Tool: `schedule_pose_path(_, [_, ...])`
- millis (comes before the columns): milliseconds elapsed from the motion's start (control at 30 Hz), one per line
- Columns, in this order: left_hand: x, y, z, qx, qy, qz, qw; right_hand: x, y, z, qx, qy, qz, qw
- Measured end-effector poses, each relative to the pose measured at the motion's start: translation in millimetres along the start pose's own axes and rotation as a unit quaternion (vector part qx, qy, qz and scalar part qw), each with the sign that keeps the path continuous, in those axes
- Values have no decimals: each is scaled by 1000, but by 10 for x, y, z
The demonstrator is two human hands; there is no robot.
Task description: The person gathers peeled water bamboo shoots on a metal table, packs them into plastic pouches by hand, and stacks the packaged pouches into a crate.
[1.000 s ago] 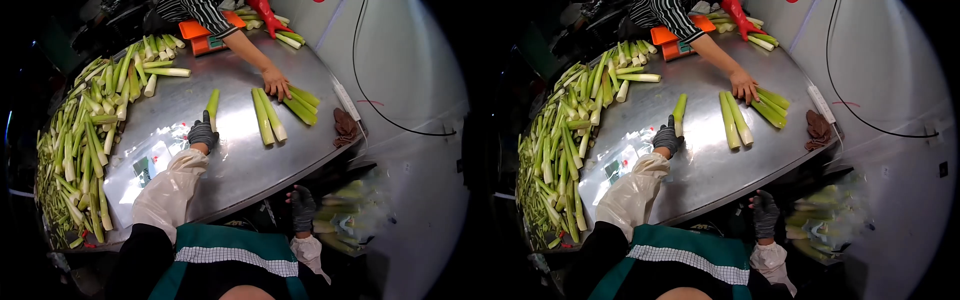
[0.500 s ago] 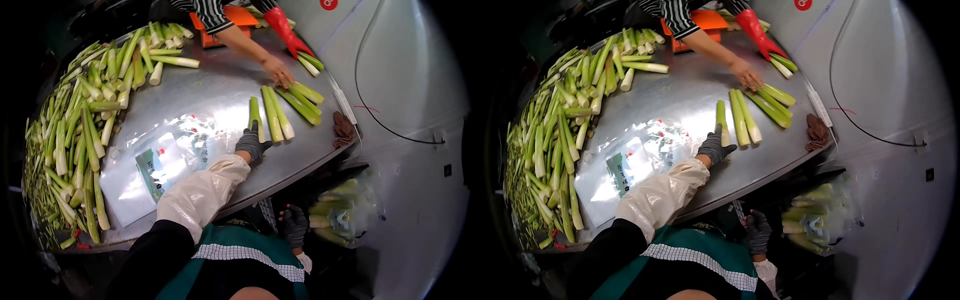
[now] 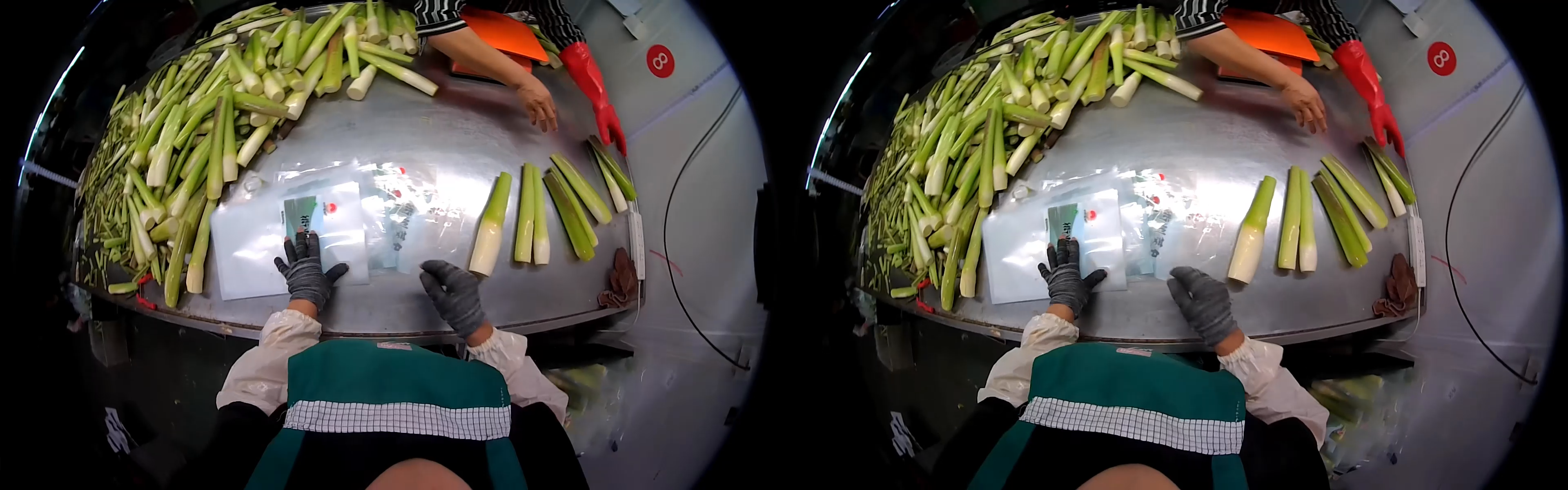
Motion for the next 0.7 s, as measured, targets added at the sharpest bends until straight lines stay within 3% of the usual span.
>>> schedule_pose_path(133, [-124,-1,115,6,-38,13,999,-235,143,104,43,38,59,997])
schedule_pose_path(233, [-184,-27,176,-36,-70,-95,992,-309,110,117,32,41,101,994])
schedule_pose_path(333, [-149,-14,206,-35,-113,-116,986,-414,84,0,37,1,134,990])
schedule_pose_path(400, [-127,-19,239,-52,-146,-131,979,-511,114,-97,-31,57,169,984])
schedule_pose_path(633, [14,-92,174,-125,-216,-142,958,-854,655,57,28,109,27,993])
schedule_pose_path(700, [22,-110,155,-143,-216,-137,956,-878,766,121,5,107,205,973])
Point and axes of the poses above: each hand's wrist, its own y-axis towards the middle knuckle, its own x-axis out of the back of the hand, z = x × y, the point moved 3 cm from there along y, towards the middle knuckle, and after that the axes turned 5 degrees about -y, right-handed, at the moved point
